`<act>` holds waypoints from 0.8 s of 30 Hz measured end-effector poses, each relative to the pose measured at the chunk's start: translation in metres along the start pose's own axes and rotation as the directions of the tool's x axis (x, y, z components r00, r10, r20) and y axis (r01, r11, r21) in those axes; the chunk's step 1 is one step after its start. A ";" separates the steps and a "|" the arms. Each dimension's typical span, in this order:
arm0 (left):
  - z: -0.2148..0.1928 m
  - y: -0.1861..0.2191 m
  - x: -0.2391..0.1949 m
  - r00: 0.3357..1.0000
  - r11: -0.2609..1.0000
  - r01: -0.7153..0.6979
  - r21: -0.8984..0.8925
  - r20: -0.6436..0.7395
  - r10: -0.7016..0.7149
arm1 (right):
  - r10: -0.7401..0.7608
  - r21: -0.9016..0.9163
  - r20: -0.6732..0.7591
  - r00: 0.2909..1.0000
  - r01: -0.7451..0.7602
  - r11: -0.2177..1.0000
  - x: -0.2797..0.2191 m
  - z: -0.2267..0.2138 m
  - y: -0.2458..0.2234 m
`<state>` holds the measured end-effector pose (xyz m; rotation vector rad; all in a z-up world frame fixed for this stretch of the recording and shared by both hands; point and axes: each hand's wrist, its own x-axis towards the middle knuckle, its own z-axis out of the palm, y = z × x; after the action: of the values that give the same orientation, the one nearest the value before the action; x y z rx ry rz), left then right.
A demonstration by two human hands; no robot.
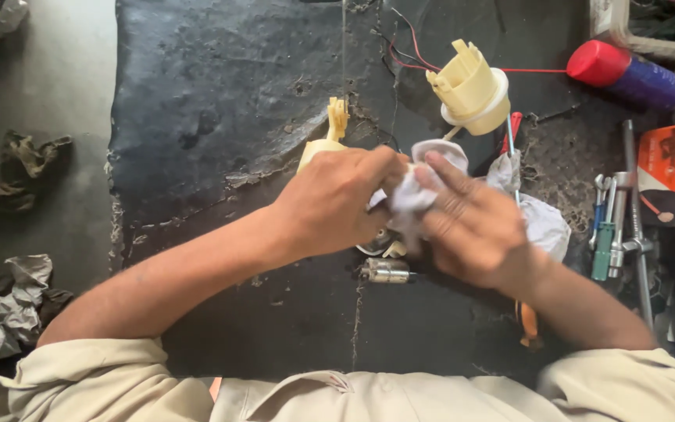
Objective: The person disassembles a plastic fuel pump assembly on a workbench. They hold the pump housing and use a long metal rod to push internal components out of it, then wipe the parts with a white cloth, fit a small plastic piece into a metal bracket, and handle small clips and a float component.
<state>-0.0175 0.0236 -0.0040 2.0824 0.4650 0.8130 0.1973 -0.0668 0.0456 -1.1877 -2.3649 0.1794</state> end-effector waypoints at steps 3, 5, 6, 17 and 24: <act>0.000 -0.002 -0.003 0.999 0.994 0.027 0.105 -0.033 -0.023 | -0.180 -0.171 0.055 0.982 0.187 0.967 0.003 0.007 -0.003; 0.003 0.002 -0.004 1.000 0.994 0.001 0.111 0.001 -0.002 | -0.143 -0.151 -0.032 0.989 0.136 0.979 -0.001 0.010 0.006; 0.005 0.004 -0.004 0.999 0.993 -0.029 0.119 0.033 0.026 | -0.107 -0.133 -0.120 0.987 0.091 0.987 -0.002 0.010 0.011; 0.002 -0.005 0.001 0.998 0.989 -0.060 0.138 -0.027 0.064 | -0.036 -0.092 -0.055 0.998 0.031 0.995 0.003 0.013 0.001; 0.006 0.003 -0.004 0.993 0.987 -0.118 0.113 0.028 0.116 | 0.139 -0.229 -0.170 0.976 -0.177 0.957 -0.012 0.003 0.030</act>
<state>-0.0165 0.0165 -0.0057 2.2396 0.3879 0.8483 0.2237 -0.0574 0.0290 -1.4524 -2.2042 -0.1492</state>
